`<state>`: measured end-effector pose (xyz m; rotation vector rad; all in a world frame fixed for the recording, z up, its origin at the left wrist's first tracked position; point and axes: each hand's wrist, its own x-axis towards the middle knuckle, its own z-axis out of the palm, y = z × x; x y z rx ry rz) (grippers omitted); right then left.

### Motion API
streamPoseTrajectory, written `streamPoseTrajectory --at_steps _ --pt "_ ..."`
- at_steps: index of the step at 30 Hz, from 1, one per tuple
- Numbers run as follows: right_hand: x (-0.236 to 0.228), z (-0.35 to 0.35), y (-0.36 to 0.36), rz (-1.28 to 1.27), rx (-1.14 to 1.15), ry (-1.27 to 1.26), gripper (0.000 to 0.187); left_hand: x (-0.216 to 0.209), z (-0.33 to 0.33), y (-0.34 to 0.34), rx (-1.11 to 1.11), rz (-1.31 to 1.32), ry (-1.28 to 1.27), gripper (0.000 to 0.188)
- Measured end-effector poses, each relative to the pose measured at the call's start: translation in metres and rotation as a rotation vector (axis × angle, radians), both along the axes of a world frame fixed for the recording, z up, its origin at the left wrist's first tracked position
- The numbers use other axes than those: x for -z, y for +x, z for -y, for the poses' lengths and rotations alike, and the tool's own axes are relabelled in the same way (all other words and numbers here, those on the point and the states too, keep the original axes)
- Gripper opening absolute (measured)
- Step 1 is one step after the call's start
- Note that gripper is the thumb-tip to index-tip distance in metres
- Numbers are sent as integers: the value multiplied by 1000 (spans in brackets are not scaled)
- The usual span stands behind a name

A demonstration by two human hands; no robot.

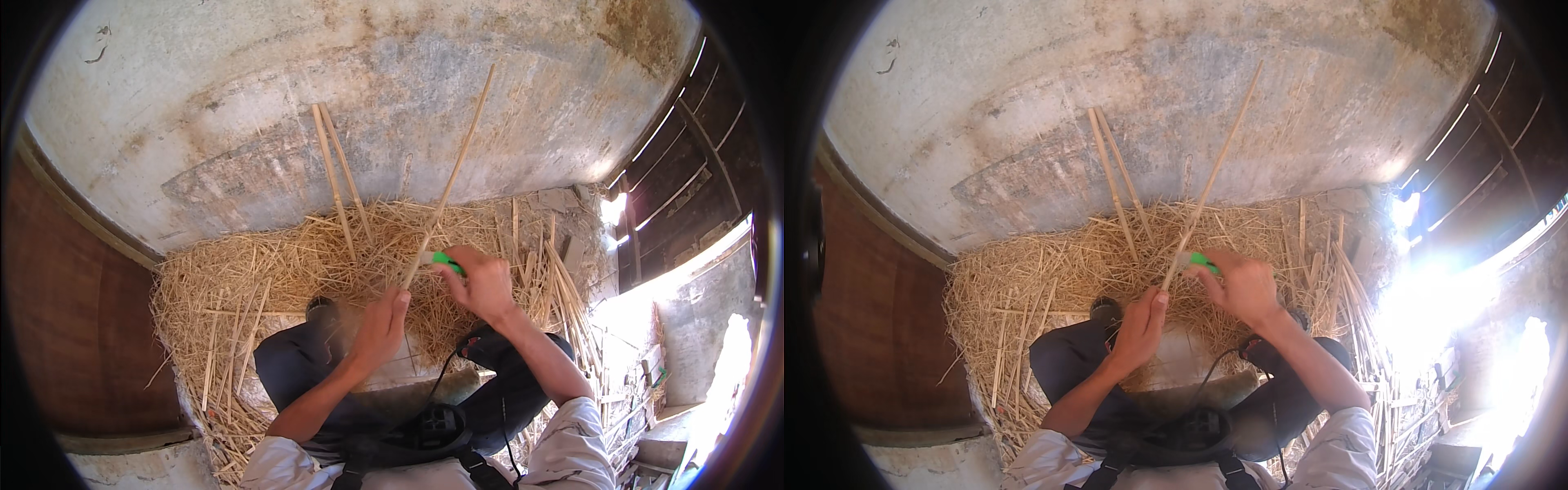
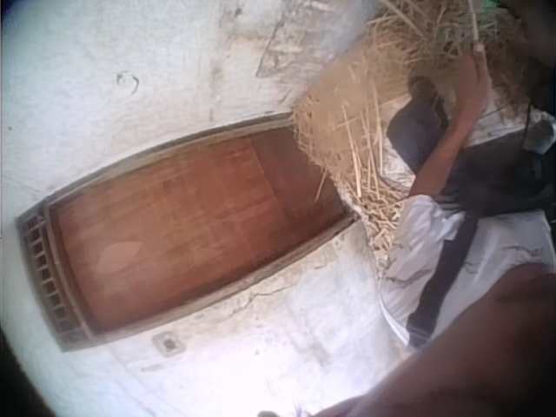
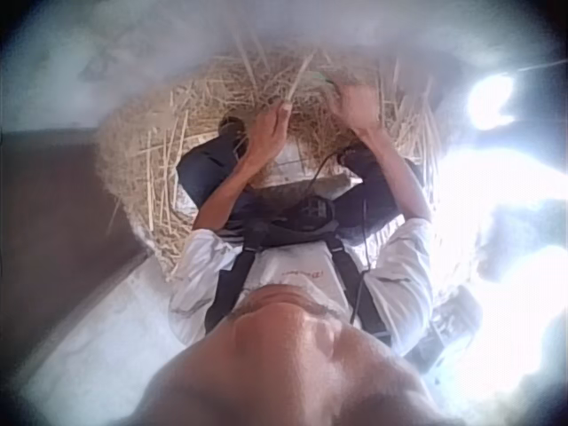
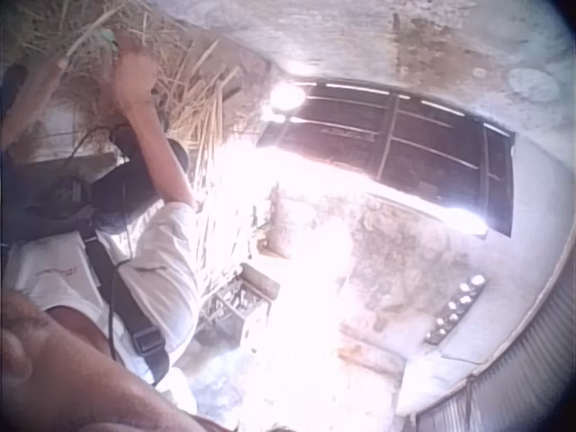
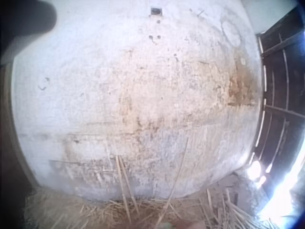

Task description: The person uses a green-handled knife to shave and smooth the outer layer of a long bamboo stick by hand, rotating the stick and scraping it repeatedly.

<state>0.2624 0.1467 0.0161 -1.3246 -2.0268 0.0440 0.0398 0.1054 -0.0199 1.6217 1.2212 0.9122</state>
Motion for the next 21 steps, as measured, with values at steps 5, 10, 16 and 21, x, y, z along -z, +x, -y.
streamPoseTrajectory --at_steps 5,10,16,21 --pt "-5 -3 5 22 4 -6 27 2 0 -1 0 -44 25 34" --pt "-7 -5 5 12 18 33 26 -2 0 1 6 -40 49 33" --pt "-12 -12 12 33 99 3 27 4 4 1 -1 -78 20 35" --pt "-17 -12 13 -51 77 -184 29 2 0 -2 -4 21 -39 37"
